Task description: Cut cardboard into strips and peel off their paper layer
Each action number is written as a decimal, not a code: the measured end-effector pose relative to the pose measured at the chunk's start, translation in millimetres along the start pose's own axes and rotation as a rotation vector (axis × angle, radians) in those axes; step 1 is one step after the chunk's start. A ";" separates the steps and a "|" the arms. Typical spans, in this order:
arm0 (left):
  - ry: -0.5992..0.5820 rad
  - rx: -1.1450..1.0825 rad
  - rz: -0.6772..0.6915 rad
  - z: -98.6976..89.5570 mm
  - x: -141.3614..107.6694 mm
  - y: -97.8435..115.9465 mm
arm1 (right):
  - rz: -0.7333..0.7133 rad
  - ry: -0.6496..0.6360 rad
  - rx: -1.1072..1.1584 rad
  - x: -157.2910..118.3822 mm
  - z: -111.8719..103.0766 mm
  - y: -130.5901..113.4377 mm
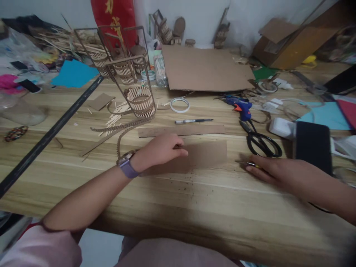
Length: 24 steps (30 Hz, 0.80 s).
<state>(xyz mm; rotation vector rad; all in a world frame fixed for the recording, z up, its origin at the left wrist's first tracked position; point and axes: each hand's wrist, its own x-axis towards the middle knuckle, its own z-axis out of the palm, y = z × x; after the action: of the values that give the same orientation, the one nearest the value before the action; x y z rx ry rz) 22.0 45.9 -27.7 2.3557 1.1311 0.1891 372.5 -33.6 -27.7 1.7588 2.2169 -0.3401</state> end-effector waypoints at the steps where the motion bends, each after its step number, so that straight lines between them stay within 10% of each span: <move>1: 0.048 -0.095 -0.033 -5.4 -0.9 -0.2 | 0.009 -0.002 0.068 0.3 -2.8 0.8; 5: 0.283 -0.561 -0.219 -8.7 -10.7 6.0 | 0.036 -0.031 0.559 5.5 -18.6 -15.1; 12: 0.019 -1.226 -0.265 37.9 -32.2 36.7 | 0.200 -0.135 1.386 33.1 -42.8 -79.4; 24: -0.009 -1.550 -0.317 71.5 -59.5 51.8 | 0.012 -0.376 1.405 43.6 -45.1 -93.7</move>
<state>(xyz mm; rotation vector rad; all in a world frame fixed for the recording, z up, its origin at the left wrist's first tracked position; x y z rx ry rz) 43.5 -54.2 -57.2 0.7983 0.7886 0.6424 268.4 0.9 -1.4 1.8581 1.6404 -2.3915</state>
